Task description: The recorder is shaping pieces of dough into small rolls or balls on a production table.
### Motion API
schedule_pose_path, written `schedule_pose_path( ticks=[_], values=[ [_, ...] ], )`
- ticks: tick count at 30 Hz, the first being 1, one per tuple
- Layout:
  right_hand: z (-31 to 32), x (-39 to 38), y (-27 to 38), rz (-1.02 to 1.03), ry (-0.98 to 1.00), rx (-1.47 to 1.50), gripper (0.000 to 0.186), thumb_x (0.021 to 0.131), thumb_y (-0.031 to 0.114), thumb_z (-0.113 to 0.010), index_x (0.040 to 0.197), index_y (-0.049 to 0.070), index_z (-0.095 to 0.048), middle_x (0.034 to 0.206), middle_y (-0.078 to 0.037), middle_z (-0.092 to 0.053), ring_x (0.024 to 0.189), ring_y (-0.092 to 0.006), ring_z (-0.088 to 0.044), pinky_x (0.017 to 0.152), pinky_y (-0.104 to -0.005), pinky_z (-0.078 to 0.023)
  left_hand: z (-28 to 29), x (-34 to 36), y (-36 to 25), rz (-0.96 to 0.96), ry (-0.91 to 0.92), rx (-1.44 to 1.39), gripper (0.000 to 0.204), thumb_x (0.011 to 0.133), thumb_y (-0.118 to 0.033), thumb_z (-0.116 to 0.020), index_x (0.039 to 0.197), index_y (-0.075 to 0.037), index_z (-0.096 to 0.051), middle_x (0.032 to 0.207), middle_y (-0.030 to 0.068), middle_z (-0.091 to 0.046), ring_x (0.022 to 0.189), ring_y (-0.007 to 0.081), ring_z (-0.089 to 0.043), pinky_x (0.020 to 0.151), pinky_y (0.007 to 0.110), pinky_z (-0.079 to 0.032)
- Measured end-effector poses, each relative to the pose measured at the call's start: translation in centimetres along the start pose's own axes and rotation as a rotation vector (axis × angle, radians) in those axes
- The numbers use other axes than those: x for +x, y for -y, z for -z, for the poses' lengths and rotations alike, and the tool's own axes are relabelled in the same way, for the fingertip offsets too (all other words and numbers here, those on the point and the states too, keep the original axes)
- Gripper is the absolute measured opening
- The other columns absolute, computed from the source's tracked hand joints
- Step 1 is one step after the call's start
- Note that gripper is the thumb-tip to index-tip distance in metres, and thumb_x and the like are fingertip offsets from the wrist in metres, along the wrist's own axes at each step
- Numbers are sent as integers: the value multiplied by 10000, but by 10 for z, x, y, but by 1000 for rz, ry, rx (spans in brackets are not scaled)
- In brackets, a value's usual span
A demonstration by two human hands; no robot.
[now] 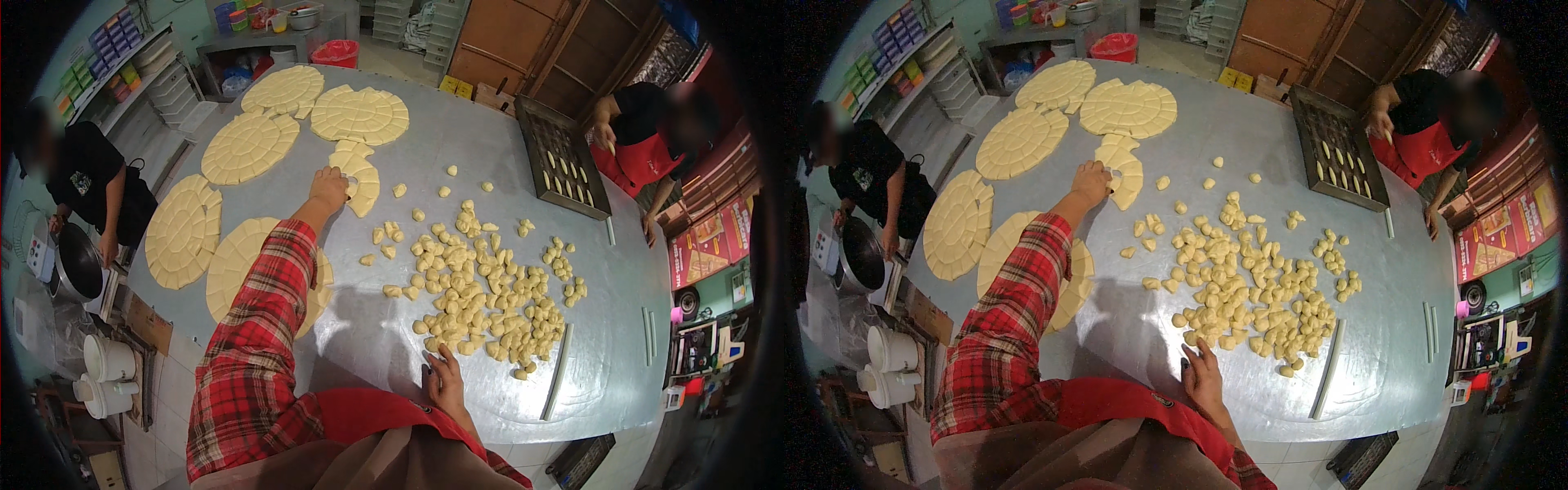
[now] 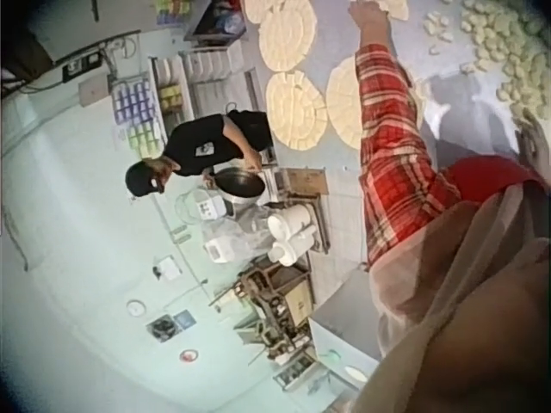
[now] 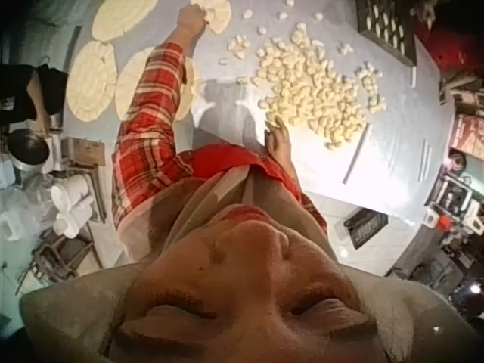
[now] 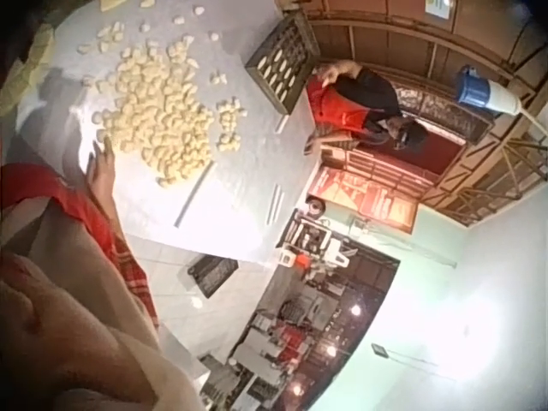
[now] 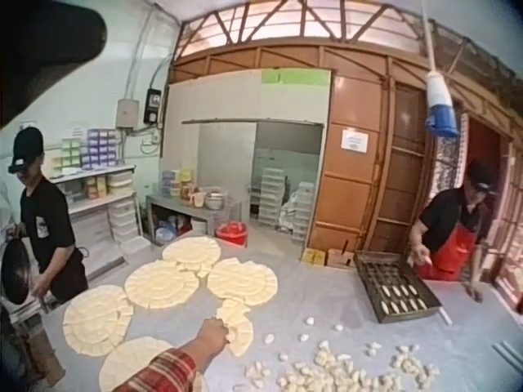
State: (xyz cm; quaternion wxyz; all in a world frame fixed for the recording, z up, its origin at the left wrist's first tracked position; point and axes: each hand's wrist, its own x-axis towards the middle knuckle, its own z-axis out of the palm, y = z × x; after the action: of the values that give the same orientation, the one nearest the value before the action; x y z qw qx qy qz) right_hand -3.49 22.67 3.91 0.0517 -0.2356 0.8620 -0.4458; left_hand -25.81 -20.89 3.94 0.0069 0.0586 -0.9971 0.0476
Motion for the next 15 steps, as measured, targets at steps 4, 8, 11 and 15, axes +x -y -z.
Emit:
schedule_pose_path(
  ticks=[4, 8, 11, 15],
  values=[
    [-7, 7, 16, 106, 7, -18, 421, 740, -51, -552, 1130, 101, -598, 1255, -194, -466, 1102, -327, -516, 867, -339, -462, -20, -14, 4, 124, -49, -276, 246, 838, -211, -513, 1038, -91, -592, 1077, 108, -563, 1004, 286, -534, 859, 408, -421],
    [-9, 2, 31, 192, 32, -36, 405, 750, -49, -550, 1122, 103, -602, 1242, -190, -482, 1099, -321, -525, 866, -339, -468, -25, -35, 12, 231, 36, -359, 219, 860, -144, -445, 1027, -72, -568, 980, 138, -603, 952, 313, -565, 813, 403, -454],
    [-13, -7, 34, 248, 78, -13, 387, 753, -47, -550, 1108, 95, -605, 1233, -192, -491, 1083, -317, -535, 860, -341, -471, -28, -66, 36, 150, -250, -182, 191, 878, -154, -429, 1003, -54, -533, 885, 123, -615, 872, 262, -604, 743, 362, -486],
    [-9, -12, 42, 225, 117, 34, 355, 748, -49, -543, 1074, 73, -615, 1228, -200, -492, 1072, -317, -540, 851, -348, -474, 10, -118, 10, 530, -163, -1561, 206, 872, -224, -476, 994, -70, -535, 808, 57, -603, 723, 168, -578, 636, 308, -472]
  ],
)
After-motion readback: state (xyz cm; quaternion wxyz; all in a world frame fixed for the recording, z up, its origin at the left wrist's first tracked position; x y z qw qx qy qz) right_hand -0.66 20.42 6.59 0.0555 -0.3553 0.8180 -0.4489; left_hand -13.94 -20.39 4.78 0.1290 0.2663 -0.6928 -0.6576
